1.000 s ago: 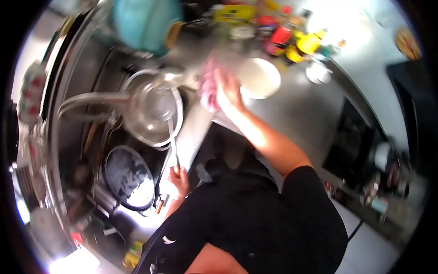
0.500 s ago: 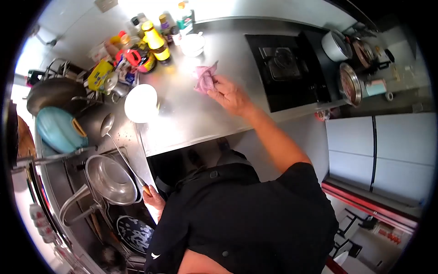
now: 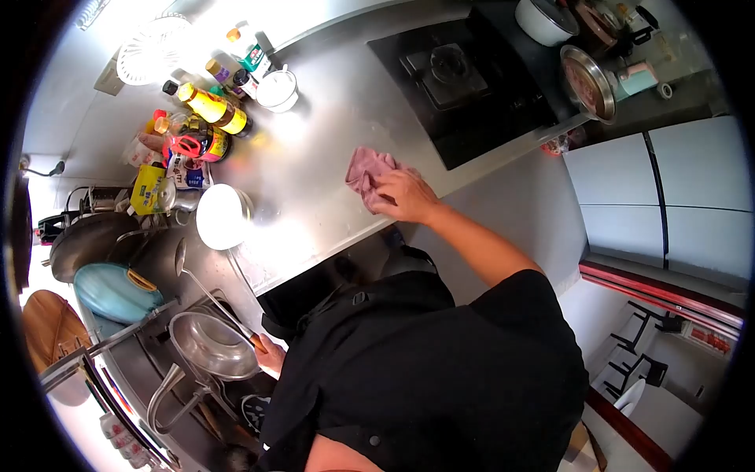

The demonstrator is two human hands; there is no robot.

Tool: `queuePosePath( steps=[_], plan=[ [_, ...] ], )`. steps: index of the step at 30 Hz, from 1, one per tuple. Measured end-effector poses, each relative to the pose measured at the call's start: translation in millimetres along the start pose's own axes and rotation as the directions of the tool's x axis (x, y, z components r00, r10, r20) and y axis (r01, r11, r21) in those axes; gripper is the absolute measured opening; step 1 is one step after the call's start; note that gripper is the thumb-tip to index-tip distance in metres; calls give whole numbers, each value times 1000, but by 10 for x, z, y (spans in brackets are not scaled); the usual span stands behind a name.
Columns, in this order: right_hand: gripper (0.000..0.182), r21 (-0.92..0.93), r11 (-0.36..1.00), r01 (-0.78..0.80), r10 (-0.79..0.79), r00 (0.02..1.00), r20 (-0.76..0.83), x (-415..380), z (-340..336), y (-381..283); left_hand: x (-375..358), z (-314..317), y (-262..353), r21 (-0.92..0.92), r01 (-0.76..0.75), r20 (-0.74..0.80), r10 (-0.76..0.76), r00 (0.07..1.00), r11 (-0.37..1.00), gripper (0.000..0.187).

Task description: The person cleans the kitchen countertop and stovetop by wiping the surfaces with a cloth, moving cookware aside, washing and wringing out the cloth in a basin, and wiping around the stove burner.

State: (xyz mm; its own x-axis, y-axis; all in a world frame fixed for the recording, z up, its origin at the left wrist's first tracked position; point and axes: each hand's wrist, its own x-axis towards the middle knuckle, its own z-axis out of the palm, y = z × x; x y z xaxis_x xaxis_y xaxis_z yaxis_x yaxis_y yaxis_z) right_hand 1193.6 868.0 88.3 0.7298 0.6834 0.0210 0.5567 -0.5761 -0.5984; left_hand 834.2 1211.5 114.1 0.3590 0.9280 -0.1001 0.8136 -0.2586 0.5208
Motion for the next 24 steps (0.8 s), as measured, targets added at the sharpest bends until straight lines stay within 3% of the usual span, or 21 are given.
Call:
queuePosePath(
  steps=[1, 3, 4, 6, 7, 9, 11, 13, 15, 17, 18, 20, 22, 24],
  plan=[
    [51, 2, 1000, -6, 6, 1000, -3, 44, 105, -17, -7, -8, 51, -23, -6, -9, 6, 1000, 1000, 57],
    [63, 23, 983, -180, 179, 949, -259, 150, 351, -138, 26, -36, 73, -43, -18, -13, 17, 1000, 999, 55],
    [63, 23, 983, -183, 182, 948, -261, 187, 438, -188, 43, -52, 39, -14, -12, -1, 12, 1000, 1000, 54],
    [74, -224, 936, -271, 195, 931, -310, 288, 568, -256, 41, -89, 135, -26, -40, -26, 39, 999, 999, 52],
    [74, -224, 936, -273, 196, 929, -314, 389, 590, -222, 26, -90, 123, -70, -131, -90, 124, 988, 989, 51],
    [75, -221, 835, -504, 348, 794, -498, 721, 556, -7, 62, -135, 35, -35, 18, -21, -19, 1000, 999, 50],
    [72, -256, 758, -599, 372, 721, -585, 1141, 389, 273, 48, -180, 4, 9, 36, -31, -35, 999, 999, 49],
    [71, -223, 772, -595, 420, 742, -523, 1598, 119, 301, 61, -192, -82, -13, -40, -47, 39, 998, 999, 50],
    [69, -199, 778, -596, 463, 758, -460, 1856, 97, 257, 83, -211, -55, -8, 6, -20, -6, 1000, 1000, 49],
    [63, -308, 871, -384, 262, 891, -371, 1913, 260, 244, 104, -190, -82, -65, -44, -18, 43, 999, 997, 49],
    [59, -336, 893, -300, 161, 909, -385, 1804, 338, 178, 129, -179, -81, -68, -51, -10, 50, 999, 996, 49],
    [57, -377, 900, -217, 102, 948, -301, 1389, 451, -29, 189, -124, -57, -85, -71, -21, 70, 997, 994, 48],
    [54, -369, 923, -107, -25, 942, -335, 834, 525, -156, 231, -89, 83, -74, -53, -7, 53, 999, 996, 47],
    [56, -359, 925, -125, 27, 963, -267, 363, 483, -279, 263, -31, 160, -70, -29, -10, 29, 1000, 997, 45]
  ],
)
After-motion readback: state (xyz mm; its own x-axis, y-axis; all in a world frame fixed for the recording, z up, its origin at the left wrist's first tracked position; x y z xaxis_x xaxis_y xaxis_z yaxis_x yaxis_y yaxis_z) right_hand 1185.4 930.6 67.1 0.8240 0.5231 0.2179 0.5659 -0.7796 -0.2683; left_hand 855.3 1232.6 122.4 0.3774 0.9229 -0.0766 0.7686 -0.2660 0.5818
